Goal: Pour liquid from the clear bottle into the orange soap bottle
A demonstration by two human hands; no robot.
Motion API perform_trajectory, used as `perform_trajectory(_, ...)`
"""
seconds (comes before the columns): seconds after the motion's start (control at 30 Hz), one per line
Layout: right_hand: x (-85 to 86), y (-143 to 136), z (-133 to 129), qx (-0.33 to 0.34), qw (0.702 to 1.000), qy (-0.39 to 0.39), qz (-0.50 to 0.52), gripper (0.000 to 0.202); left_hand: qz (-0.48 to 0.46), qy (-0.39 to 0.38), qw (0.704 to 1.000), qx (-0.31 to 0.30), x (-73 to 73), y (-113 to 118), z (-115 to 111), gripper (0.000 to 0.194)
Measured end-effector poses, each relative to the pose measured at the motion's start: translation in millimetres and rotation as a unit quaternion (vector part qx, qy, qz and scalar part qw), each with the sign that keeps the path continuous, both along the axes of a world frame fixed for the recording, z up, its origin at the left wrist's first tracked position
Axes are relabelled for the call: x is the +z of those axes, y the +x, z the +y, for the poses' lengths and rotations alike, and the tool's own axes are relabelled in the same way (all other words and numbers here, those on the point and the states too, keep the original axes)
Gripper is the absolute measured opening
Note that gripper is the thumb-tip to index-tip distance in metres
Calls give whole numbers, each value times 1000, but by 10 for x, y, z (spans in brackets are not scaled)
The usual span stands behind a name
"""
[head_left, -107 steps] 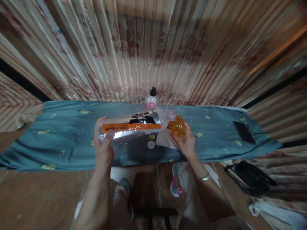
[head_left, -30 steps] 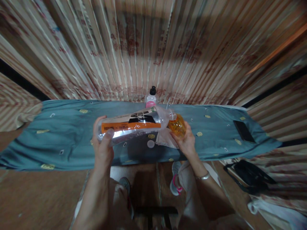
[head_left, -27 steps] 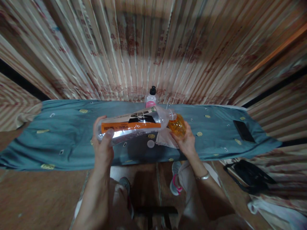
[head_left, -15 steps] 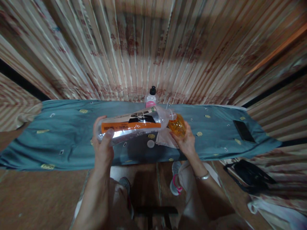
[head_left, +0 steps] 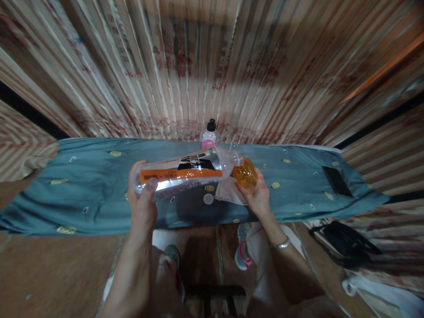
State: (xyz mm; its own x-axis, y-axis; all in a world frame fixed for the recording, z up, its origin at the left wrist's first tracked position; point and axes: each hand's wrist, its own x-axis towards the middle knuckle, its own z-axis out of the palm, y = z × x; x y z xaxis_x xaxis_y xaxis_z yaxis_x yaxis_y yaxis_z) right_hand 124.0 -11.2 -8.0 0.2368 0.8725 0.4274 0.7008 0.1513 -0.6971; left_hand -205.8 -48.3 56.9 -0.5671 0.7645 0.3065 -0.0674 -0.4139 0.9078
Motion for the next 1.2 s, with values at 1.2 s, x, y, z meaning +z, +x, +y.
perform_trajectory(1.2, -2, 2, 3, -4, 1000, -3, -7, 91, 15, -9, 1000, 13, 26, 16, -8, 66)
